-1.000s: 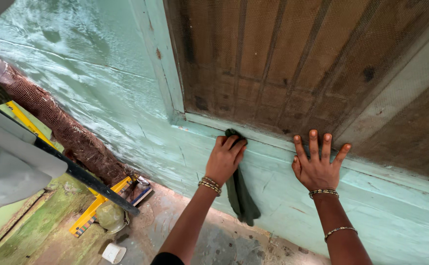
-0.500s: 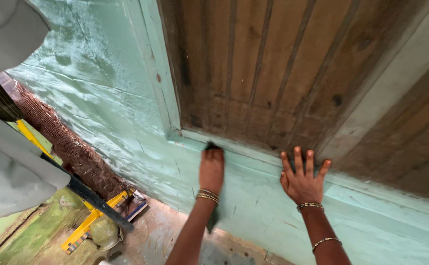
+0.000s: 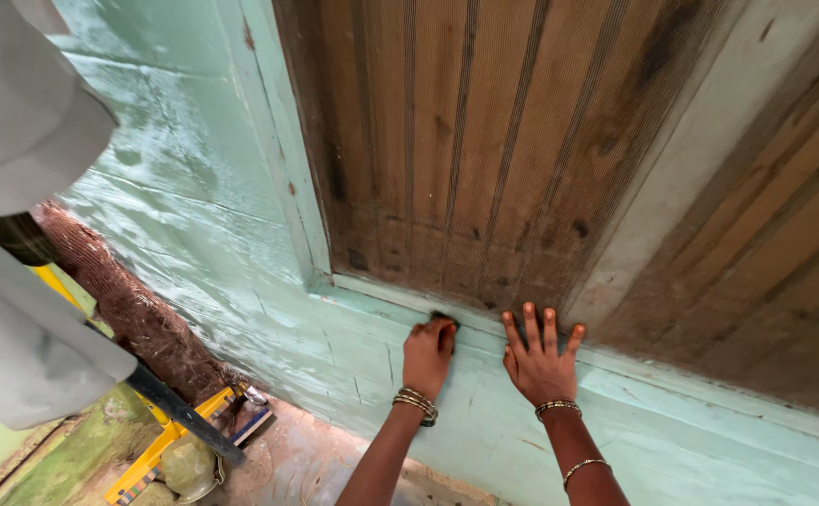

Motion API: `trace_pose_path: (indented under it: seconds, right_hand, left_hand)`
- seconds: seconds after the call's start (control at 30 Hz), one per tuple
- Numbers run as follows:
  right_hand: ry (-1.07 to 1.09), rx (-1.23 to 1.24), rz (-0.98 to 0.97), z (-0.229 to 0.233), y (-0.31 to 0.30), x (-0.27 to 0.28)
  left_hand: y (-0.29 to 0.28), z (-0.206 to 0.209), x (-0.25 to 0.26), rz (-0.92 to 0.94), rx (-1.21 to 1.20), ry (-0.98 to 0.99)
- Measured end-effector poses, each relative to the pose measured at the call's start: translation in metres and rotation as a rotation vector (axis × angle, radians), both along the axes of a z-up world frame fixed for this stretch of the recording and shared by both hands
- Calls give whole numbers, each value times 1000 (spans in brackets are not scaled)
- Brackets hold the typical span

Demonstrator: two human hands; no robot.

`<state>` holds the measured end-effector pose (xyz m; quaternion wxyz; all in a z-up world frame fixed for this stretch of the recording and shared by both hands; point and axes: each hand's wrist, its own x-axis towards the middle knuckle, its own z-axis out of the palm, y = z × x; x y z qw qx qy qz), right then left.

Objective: The person cleans a window frame by wiping along the edges and corners with a cloth.

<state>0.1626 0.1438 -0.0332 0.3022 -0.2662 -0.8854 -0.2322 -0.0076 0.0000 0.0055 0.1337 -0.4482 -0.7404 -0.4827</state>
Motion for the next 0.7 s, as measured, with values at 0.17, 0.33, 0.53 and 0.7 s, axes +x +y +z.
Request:
trace_pose_path:
  seconds: [0.17,0.33,0.53,0.7]
  right_hand:
    - [4,-6,-20,6,-2,-4]
    - [-174,-112,-104,19,-10,-5]
    - [-458,-296,-203,52,-27,2]
    - [-286,-288,-71,31,-43,18]
  left_hand:
    - [-1,11,7,-229,-3,-516]
    - [-8,32,26,-352,110,-590]
    - [-15,71,51,-461,199,-679]
    - [-28,85,61,-472,136,-803]
